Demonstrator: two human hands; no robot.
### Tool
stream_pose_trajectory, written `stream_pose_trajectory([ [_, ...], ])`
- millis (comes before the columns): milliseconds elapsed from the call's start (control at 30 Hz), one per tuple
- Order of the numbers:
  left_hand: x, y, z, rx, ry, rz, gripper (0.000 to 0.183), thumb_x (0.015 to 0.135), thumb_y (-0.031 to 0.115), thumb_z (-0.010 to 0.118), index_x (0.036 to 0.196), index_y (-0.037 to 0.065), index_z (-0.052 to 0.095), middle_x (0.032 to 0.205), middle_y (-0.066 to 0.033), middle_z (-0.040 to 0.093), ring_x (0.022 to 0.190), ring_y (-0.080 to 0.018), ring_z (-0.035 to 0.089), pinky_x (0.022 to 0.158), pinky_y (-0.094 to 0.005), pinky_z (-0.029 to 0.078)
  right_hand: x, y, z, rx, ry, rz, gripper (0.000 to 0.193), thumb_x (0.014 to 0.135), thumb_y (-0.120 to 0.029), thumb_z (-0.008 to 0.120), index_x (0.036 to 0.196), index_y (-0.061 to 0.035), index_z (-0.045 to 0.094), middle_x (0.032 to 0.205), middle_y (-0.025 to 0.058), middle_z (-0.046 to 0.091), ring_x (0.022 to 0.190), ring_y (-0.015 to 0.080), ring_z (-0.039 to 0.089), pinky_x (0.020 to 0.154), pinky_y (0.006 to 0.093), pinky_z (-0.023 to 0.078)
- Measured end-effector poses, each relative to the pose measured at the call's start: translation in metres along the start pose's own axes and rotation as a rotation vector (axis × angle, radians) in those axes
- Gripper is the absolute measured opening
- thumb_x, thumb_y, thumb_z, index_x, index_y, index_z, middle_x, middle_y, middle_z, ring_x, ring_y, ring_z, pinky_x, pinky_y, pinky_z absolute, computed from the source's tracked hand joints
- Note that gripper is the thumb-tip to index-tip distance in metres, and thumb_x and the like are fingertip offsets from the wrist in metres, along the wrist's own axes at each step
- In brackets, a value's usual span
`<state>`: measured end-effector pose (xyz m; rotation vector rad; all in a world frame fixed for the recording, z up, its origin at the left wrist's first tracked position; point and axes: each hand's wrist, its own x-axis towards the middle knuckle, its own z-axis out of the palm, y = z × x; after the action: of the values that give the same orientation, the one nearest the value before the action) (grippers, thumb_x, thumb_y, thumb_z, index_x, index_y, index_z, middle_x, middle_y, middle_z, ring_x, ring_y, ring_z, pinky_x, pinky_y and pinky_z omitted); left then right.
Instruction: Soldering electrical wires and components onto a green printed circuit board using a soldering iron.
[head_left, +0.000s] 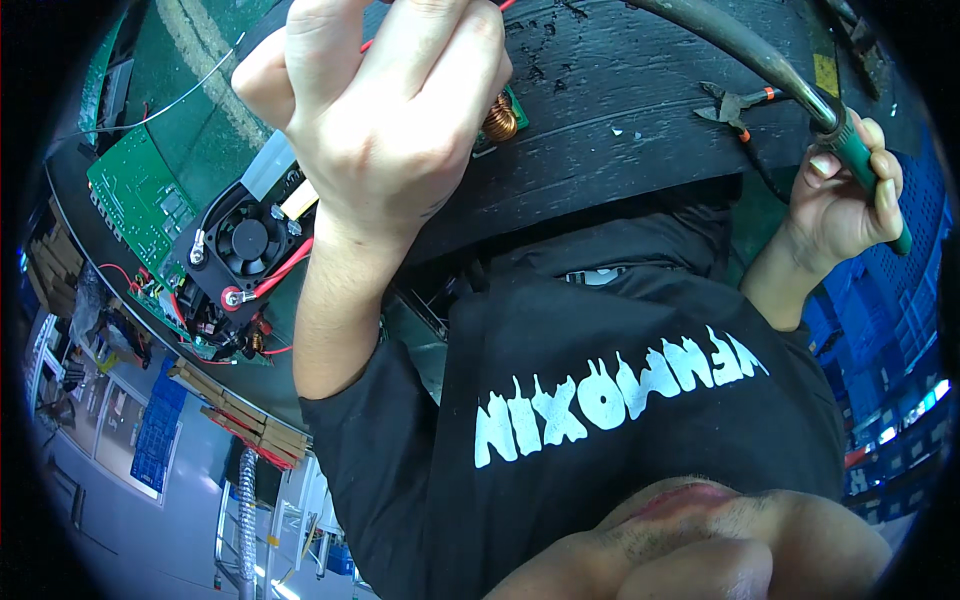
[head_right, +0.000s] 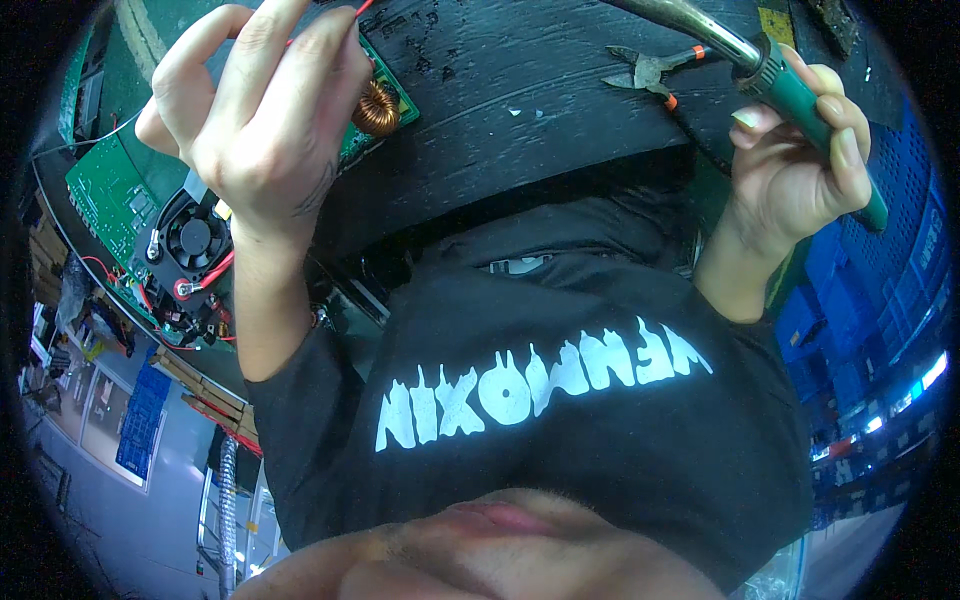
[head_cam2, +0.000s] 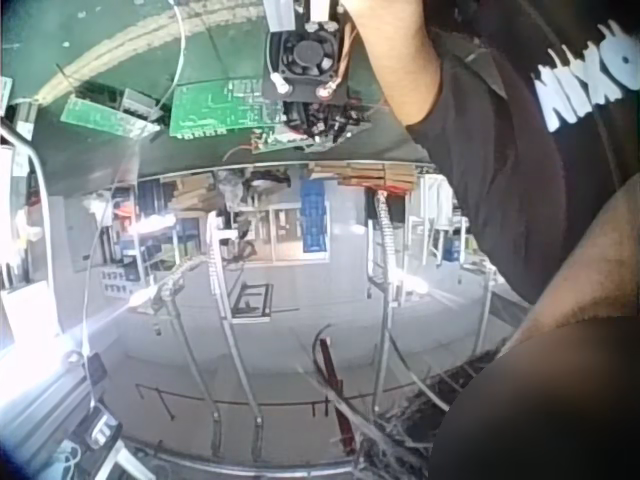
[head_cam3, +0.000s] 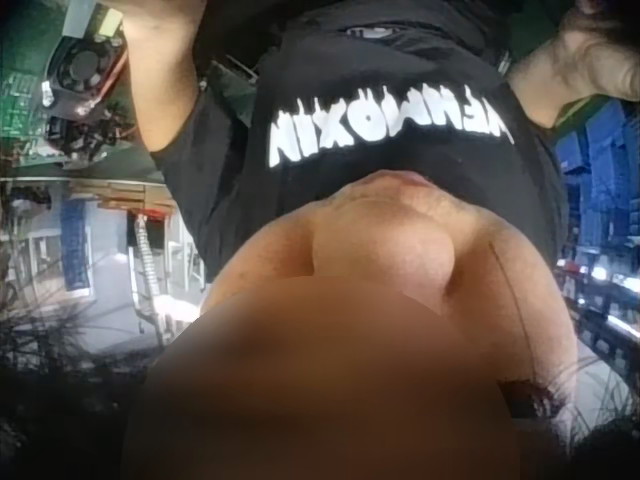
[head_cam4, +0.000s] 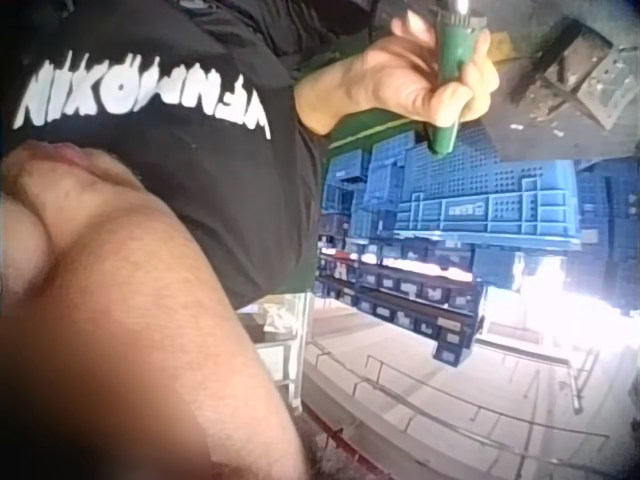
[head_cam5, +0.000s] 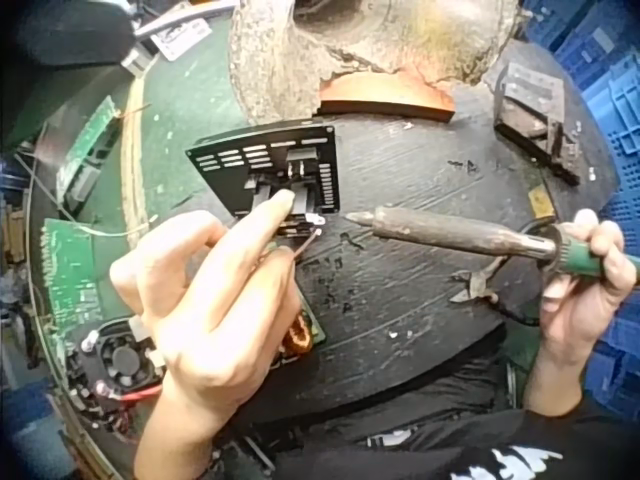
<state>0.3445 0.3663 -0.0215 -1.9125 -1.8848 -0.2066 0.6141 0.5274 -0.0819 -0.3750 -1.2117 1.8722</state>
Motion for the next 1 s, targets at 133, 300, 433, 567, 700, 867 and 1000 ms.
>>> stream_pose_trajectory([
  [133,-0.001,-0.003,0.002,-0.22,0.004,-0.07,0.024,0.056,0.005,0.071,0.079,0.002,0.063,0.093,-0.0049,0.068,0.08,-0.0174,0.053,0.076,-0.0286,0.034,0.0,0.001,0.001,0.005,0.013,-0.009,0.034,0.085,-0.024,0.041,0.1,-0.0007,0.062,0.105,0.0267,0.059,0.069,0.0306,0.067,0.048,0.0301,0.056],
  [300,-0.004,-0.012,0.001,-0.488,0.008,-0.156,0.033,0.06,0.004,0.072,0.091,0.002,0.061,0.096,-0.0056,0.066,0.084,-0.0174,0.055,0.075,-0.0285,0.037,0.0,-0.004,-0.002,-0.004,-0.002,0.036,0.034,0.083,-0.024,0.044,0.099,-0.0012,0.064,0.107,0.0265,0.058,0.07,0.0289,0.066,0.056,0.0297,0.056],
  [433,-0.006,-0.025,-0.004,-0.692,0.008,-0.215,0.04,0.063,0.003,0.073,0.101,0.002,0.06,0.099,-0.0061,0.065,0.087,-0.0174,0.056,0.074,-0.0284,0.04,0.0,-0.007,-0.002,-0.026,0.009,0.089,0.033,0.081,-0.025,0.047,0.097,-0.0024,0.066,0.11,0.0267,0.056,0.071,0.0271,0.065,0.063,0.0289,0.055],
  [567,-0.009,-0.039,-0.001,-0.914,0.014,-0.265,0.048,0.066,0.001,0.074,0.111,0.002,0.059,0.102,-0.0066,0.064,0.09,-0.0173,0.056,0.074,-0.0284,0.043,-0.003,-0.007,-0.006,-0.027,0.036,0.079,0.033,0.081,-0.024,0.048,0.097,-0.0023,0.066,0.11,0.0262,0.056,0.07,0.0271,0.065,0.062,0.0291,0.054],
  [700,-0.033,-0.074,-0.016,-1.099,-0.269,-0.427,0.054,0.07,-0.004,0.07,0.121,-0.003,0.051,0.106,-0.0138,0.063,0.1,-0.0199,0.058,0.082,-0.0289,0.044,-0.003,-0.007,0.001,0.014,0.051,0.057,0.032,0.081,-0.024,0.048,0.098,-0.0022,0.065,0.11,0.0249,0.055,0.069,0.0263,0.063,0.06,0.0299,0.053],
  [867,-0.043,-0.064,-0.003,-1.239,-0.111,-0.474,0.019,0.072,-0.006,0.069,0.091,-0.005,0.066,0.084,-0.009,0.067,0.076,-0.0127,0.062,0.069,-0.0239,0.048,-0.003,-0.005,-0.006,0.005,0.057,0.069,0.031,0.082,-0.024,0.048,0.098,-0.0022,0.065,0.109,0.0245,0.056,0.068,0.0252,0.061,0.059,0.0297,0.052],
  [1000,-0.027,-0.035,0.008,-1.353,0.048,-0.793,0.015,0.071,-0.003,0.071,0.085,-0.001,0.067,0.081,-0.0083,0.067,0.072,-0.0149,0.064,0.066,-0.0257,0.049,-0.002,-0.006,-0.005,0.01,0.051,0.06,0.031,0.082,-0.024,0.049,0.097,-0.0016,0.065,0.108,0.0239,0.056,0.069,0.0249,0.061,0.059,0.0284,0.051],
])
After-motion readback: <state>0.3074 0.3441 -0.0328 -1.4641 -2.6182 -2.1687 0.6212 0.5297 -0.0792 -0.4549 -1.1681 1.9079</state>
